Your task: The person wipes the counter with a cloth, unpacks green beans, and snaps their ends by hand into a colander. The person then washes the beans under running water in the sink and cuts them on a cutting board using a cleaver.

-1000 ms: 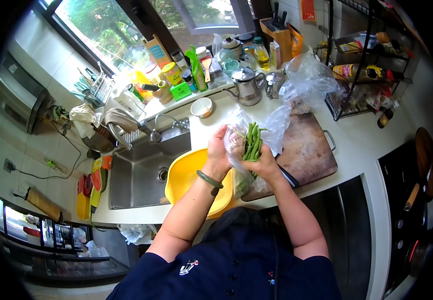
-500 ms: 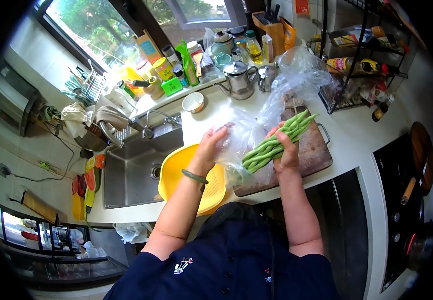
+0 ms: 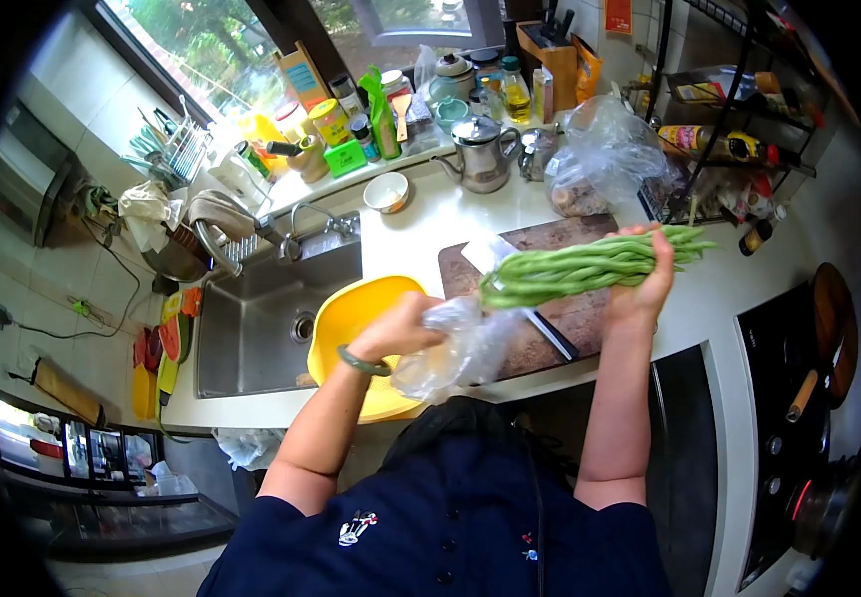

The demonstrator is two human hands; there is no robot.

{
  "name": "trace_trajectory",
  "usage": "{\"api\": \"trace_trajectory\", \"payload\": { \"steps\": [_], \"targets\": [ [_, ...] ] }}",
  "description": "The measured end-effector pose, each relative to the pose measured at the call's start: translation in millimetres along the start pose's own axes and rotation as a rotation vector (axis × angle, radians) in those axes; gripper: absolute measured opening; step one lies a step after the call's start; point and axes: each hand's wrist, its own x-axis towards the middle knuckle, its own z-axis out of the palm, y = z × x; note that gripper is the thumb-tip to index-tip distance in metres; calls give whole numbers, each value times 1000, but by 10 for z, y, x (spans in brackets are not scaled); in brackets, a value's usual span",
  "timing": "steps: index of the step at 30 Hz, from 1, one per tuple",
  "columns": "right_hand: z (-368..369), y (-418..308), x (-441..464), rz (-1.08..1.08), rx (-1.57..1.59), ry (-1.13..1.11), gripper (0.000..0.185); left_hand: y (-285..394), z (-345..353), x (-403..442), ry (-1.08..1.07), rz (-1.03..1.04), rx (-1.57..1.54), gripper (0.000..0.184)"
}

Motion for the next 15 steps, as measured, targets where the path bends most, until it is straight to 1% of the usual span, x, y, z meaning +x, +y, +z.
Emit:
{"api": "trace_trajectory", "payload": {
  "steps": [2,3,4,5,6,7,9,10,11,12,13,14,15],
  "targets": [
    [-175,-130,161,-41,-28,133,19,-103,-125,-302,166,-91,-182,23],
    [-279,-162,220,-33,-31,130,19,-281,-169,-451,243,-18,-332,26],
    [-404,-162,279,26,-77,126,18,-449,-187,-600,323,55,-481,28],
    [-534,-128,348,85,-122,122,18,-454,-176,-776,526,46,-590,34],
    [-701,-26,436,106,-182,191,18,-475,-294,-919,481,168,-705,40],
    [-687,118,424,157,-236,323,19,-274,-365,-1112,535,153,-839,45],
    [-1016,443,548,276,-366,428,23,-385,-322,-1434,646,157,-1137,54],
    [-1201,577,612,292,-374,418,23,-358,-243,-1556,724,191,-1261,60],
    [-1397,692,677,452,-393,464,21,-325,-151,-1676,807,229,-1383,65],
    [-1580,788,744,617,-416,507,20,-407,-1,-1753,1062,317,-1451,54],
    [-1794,870,805,601,-413,511,25,-1022,121,-2071,1033,219,-1555,38],
    [-1961,930,850,599,-412,504,32,-1302,308,-2282,1231,90,-1241,29],
    [-2015,959,839,565,-413,497,34,-1431,468,-2495,1406,-59,-913,20]
  ]
}}
